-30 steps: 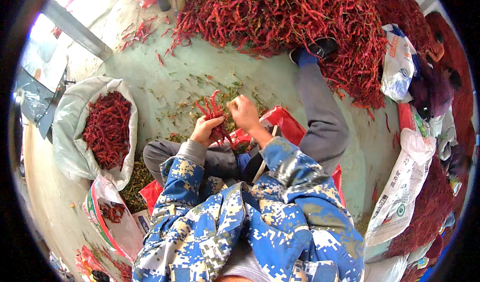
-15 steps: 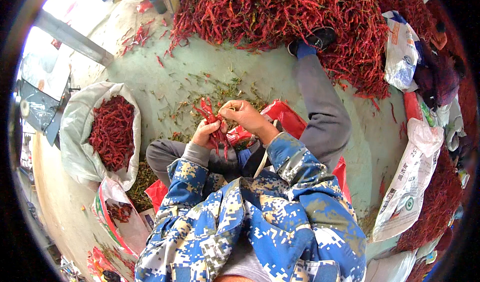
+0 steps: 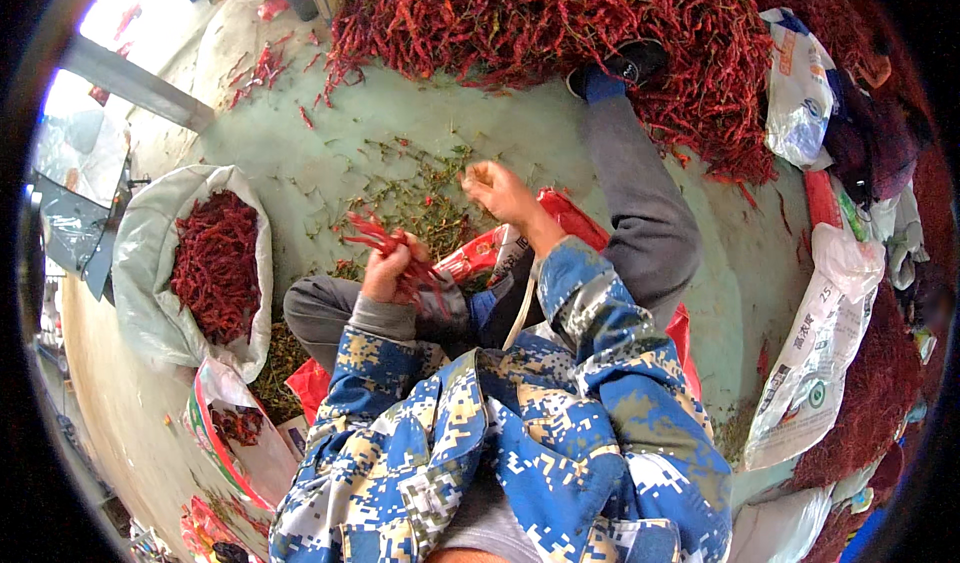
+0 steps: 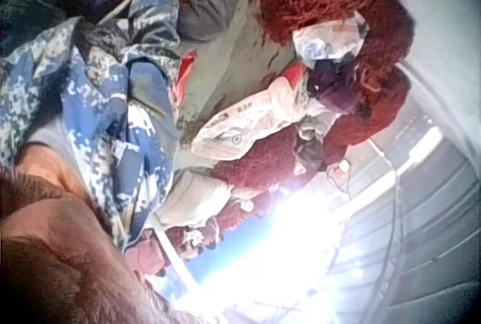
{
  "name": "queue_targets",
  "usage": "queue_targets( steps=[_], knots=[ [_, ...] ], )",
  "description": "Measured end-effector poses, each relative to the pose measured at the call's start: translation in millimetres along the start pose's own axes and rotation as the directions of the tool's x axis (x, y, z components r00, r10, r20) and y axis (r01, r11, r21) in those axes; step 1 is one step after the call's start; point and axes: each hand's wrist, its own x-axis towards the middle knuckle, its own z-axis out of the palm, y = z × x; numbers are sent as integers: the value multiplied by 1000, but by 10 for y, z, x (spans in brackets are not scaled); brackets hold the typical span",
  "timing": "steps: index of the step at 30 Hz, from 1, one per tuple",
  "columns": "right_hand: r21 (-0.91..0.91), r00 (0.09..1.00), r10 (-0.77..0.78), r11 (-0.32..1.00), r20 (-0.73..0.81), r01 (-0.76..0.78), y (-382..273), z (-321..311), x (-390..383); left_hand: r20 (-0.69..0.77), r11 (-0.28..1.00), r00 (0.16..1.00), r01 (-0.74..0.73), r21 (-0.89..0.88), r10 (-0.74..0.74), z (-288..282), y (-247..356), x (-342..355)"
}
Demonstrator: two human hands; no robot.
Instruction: The person sits on the floor and removes stems from dried red chili peppers by hand, placing the de-stemmed peppers into a white sack and discarding the stems onto the floor. The person handles peppers one at a time from a large pile.
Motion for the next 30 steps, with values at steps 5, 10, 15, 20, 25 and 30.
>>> queue_targets(
  steps=[5, 10, 15, 20, 25, 30],
  knots=[
    [-688, 922, -364, 702, -129, 181, 45, -312, 312, -270, 967, 950, -203, -152, 157, -352, 223, -143],
    [-501, 983, -59, 865, -175, -37, 360, -474, 76, -332, 940, 922, -275, -203, 198, -772, 626, -400],
    [-695, 982, -160, 717, -95, 50, 476, -409, 5, -326, 902, 915, -334, -275, 239, -1431, 982, -563],
    [-745, 992, -69, 666, -106, -33, 428, -334, 30, -459, 907, 834, -402, -126, 306, -2678, 2140, -927],
    [-785, 988, -150, 616, -41, 61, 341, -60, 125, -890, 898, 338, -413, 154, 308, -4042, 2949, -1294],
    [-790, 979, -152, 580, 136, 200, 268, 601, 575, -878, 884, 115, -116, 452, 464, -4005, 2471, -1196]
  ],
)
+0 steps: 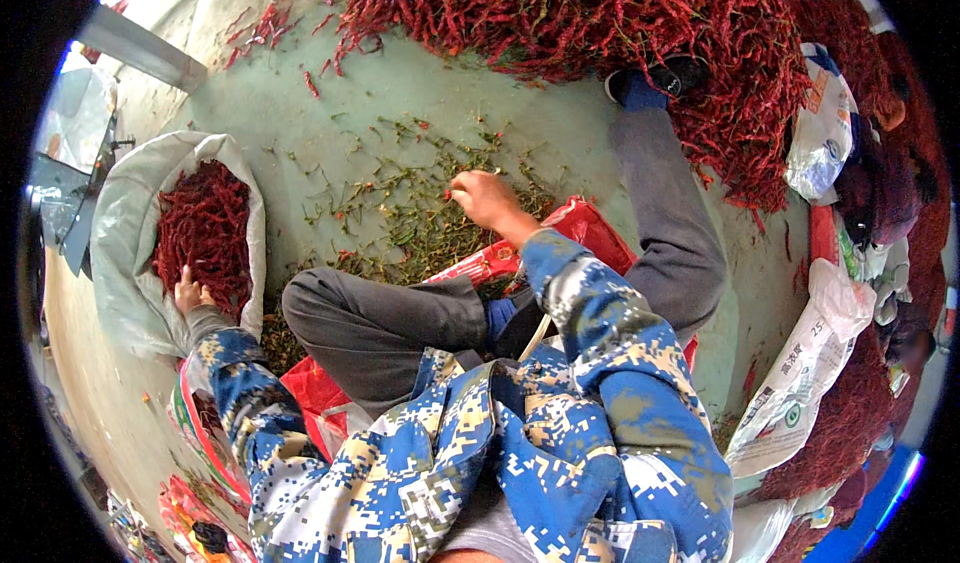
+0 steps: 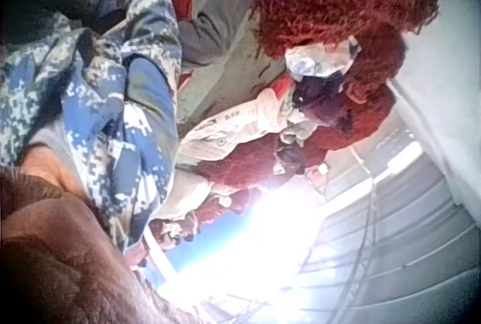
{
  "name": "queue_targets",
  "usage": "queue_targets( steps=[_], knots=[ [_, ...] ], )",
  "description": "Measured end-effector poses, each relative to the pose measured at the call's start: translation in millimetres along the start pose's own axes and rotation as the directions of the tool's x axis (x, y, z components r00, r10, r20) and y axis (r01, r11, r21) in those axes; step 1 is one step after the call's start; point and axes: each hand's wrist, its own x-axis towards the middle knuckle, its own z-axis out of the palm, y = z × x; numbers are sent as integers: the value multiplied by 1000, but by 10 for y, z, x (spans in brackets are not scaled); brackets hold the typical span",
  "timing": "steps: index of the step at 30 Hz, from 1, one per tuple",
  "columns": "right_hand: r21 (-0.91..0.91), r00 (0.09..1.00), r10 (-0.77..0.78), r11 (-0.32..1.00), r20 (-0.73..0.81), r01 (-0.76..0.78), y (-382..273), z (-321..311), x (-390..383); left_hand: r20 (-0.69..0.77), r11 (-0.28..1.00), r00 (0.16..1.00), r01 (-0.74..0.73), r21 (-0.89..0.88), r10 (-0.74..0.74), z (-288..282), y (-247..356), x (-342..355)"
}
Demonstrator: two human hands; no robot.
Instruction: The person sits on the floor and removes stems from dried red chili peppers by hand, placing the de-stemmed peppers into a white sack and discarding the stems onto the floor. The person handles peppers one at a time from a large pile.
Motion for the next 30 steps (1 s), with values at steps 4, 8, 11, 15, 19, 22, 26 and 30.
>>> queue_targets(
  steps=[4, 8, 11, 15, 19, 22, 26, 30],
  knots=[
    [-324, 988, 125, 942, 88, -91, -143, 290, 254, 339, 975, 921, -138, -176, 192, 368, -86, -1202],
    [-288, 976, 159, 951, 147, -112, 10, 330, 272, 545, 982, 819, -117, -150, 181, 710, 75, -2337],
    [20, 975, 185, 982, 127, -189, 114, 219, 161, 673, 988, 724, -116, -99, 152, 909, 138, -2883],
    [595, 969, 226, 767, 101, -241, 84, -1, -117, 807, 995, 583, -21, -102, 95, 1163, -29, -3394],
    [808, 937, 296, 498, 183, -315, -50, -280, -358, 886, 994, 459, 111, 6, -57, 1420, -283, -3813],
    [881, 925, 356, 386, 131, -273, -347, -344, -493, 931, 921, 302, 381, 79, -205, 1520, -437, -4062],
    [565, 996, -60, 821, -67, 87, -1006, -212, -681, 961, 611, 5, 773, 171, -275, 1596, -608, -4162],
    [411, 964, -210, 874, -166, 261, -1111, -199, -582, 955, 477, 43, 872, 108, -293, 1526, -613, -3874]
  ],
)
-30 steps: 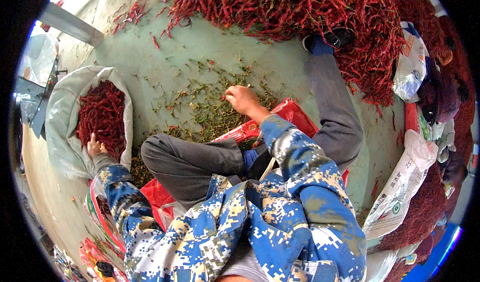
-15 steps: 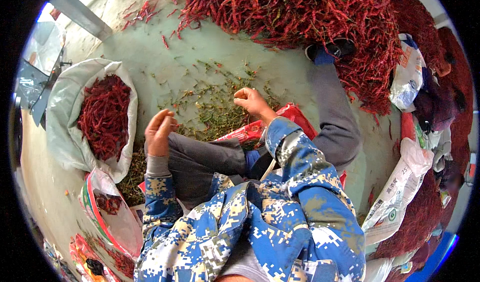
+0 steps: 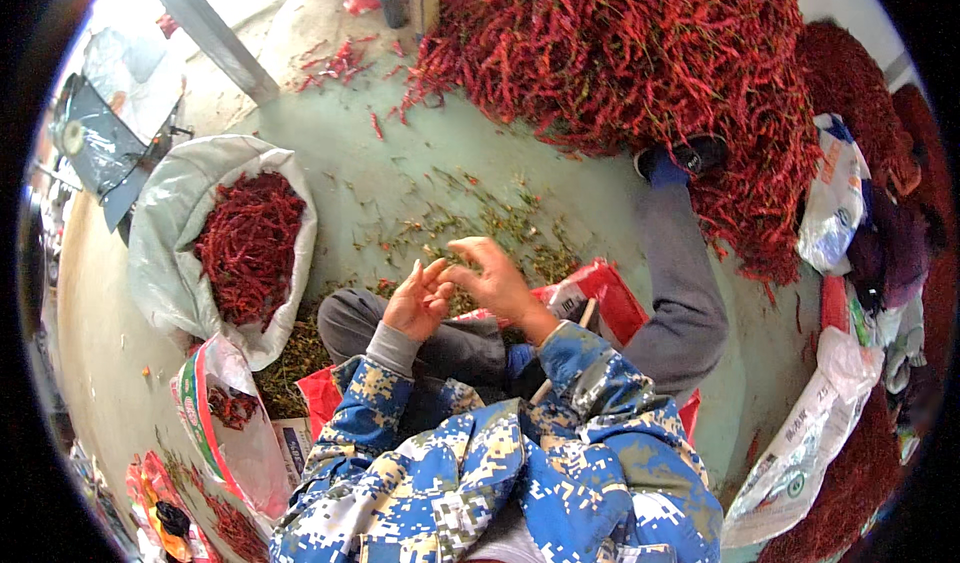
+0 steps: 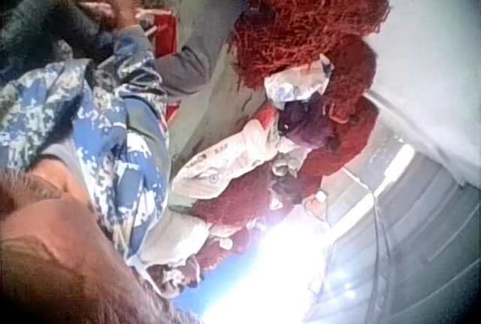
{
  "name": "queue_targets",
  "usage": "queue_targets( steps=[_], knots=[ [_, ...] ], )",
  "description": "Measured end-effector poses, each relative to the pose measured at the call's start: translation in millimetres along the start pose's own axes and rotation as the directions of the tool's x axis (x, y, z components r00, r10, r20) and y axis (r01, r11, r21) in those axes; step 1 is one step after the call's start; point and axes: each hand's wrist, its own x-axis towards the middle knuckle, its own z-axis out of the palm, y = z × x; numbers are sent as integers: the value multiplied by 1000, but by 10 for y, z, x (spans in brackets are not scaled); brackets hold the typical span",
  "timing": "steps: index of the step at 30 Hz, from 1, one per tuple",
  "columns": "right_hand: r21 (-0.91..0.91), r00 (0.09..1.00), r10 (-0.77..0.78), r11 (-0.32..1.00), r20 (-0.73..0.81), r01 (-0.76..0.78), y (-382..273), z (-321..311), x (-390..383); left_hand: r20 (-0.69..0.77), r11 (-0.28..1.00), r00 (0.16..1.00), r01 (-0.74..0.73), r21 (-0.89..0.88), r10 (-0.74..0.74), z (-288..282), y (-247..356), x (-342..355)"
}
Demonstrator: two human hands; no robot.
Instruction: The person sits on the floor and removes stems from dried red chili peppers by hand, placing the de-stemmed peppers into a white sack and discarding the stems onto the floor. The person handles peppers one at a time from a large pile.
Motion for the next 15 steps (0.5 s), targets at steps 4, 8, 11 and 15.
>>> queue_targets(
  steps=[4, 8, 11, 15],
  knots=[
    [-189, 969, 177, 960, -170, -208, 805, -378, 115, 169, 886, 891, -364, -287, 421, -143, 1282, -455],
    [-494, 888, 154, 784, -434, -377, 1625, -511, 259, -289, 373, 492, -846, -381, 821, -248, 2445, -770],
    [-560, 933, 287, 747, -216, -359, 1704, -188, 480, -310, 477, 597, -790, -385, 740, -260, 2433, -255],
    [-219, 893, 295, 948, 340, -230, 1384, 75, 975, -140, 662, 739, -658, -359, 659, -170, 1774, 673]
  ],
)
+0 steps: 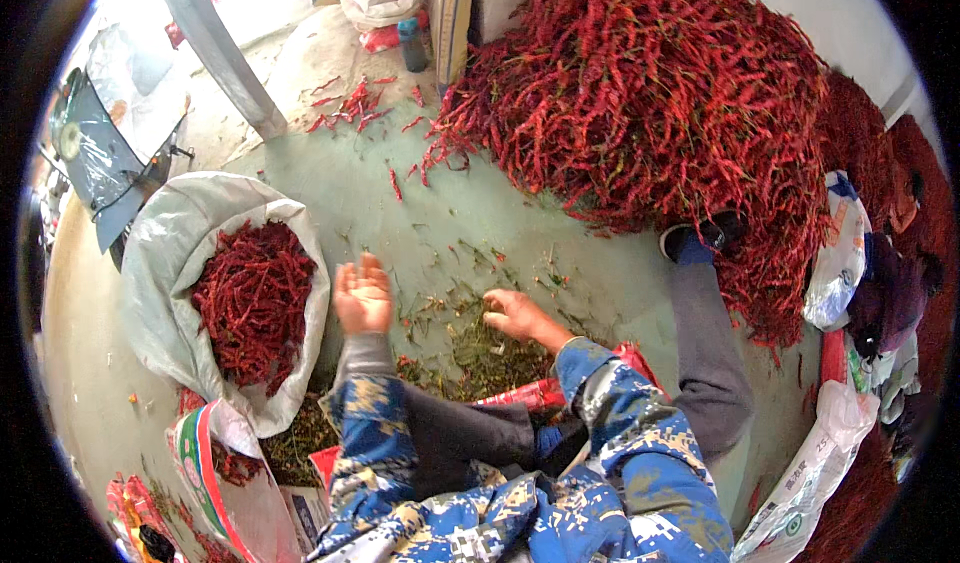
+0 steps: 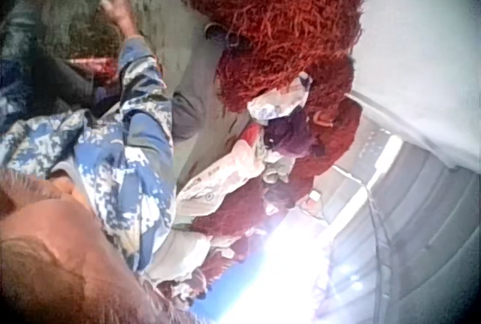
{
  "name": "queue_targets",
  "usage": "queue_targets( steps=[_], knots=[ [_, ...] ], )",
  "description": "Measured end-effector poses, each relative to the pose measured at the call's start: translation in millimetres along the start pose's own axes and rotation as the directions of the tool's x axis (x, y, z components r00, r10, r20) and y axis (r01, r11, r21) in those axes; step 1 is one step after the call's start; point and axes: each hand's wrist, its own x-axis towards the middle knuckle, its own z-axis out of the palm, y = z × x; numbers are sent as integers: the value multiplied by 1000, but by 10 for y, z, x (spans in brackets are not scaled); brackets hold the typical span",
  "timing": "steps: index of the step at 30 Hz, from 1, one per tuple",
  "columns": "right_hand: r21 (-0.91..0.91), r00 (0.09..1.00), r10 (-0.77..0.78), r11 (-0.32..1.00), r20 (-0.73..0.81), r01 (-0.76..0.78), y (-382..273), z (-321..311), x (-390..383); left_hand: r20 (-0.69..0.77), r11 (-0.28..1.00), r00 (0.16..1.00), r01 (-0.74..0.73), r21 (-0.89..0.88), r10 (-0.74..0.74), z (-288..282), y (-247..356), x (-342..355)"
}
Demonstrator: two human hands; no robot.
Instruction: The person sits on the floor and removes stems from dried red chili peppers by hand, placing the de-stemmed peppers into a white sack and discarding the stems onto the floor. The person handles peppers one at a time from a large pile.
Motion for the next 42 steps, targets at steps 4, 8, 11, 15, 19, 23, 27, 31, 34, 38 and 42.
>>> queue_targets(
  steps=[4, 8, 11, 15, 19, 23, 27, 31, 34, 38, 42],
  knots=[
    [-546, 967, -182, 836, -179, 56, -273, -707, 938, -70, 972, 998, 8, 233, 9, -5, -484, 56],
    [-980, 972, -227, 197, -63, -18, -358, -1089, 2355, -92, 933, 996, 28, 360, 6, 51, -475, 197],
    [-997, 967, -253, 80, -37, -17, -299, -1142, 3487, -205, 935, 977, 120, 334, -52, 8, -458, 412],
    [-966, 979, -155, 243, -131, -91, -132, -1201, 4438, -286, 895, 952, 222, 386, -113, -92, -473, 546],
    [-958, 988, -150, 288, -34, 11, -122, -1077, 4484, -305, 864, 944, 255, 434, -126, -102, -481, 594],
    [-889, 985, -154, 435, 83, 143, -154, -578, 3437, -324, 825, 942, 246, 508, -82, -1, -458, 515],
    [-664, 977, -207, 723, 55, 191, -41, -427, 1930, -213, 833, 976, 148, 532, -38, -25, -441, 276],
    [-405, 975, 54, 904, -215, -139, 41, -800, 750, -158, 819, 987, 116, 562, -32, -256, -476, 13],
    [-60, 928, 255, 958, -273, -281, 95, -1036, 105, -161, 794, 985, 144, 591, -59, -386, -530, -108],
    [39, 904, 201, 979, -377, -201, 310, -1145, -502, -145, 705, 987, 154, 692, -73, -409, -573, -214],
    [118, 859, 210, 977, -467, -175, 508, -1128, -990, -126, 620, 986, 168, 767, -111, -500, -719, -548]
  ],
)
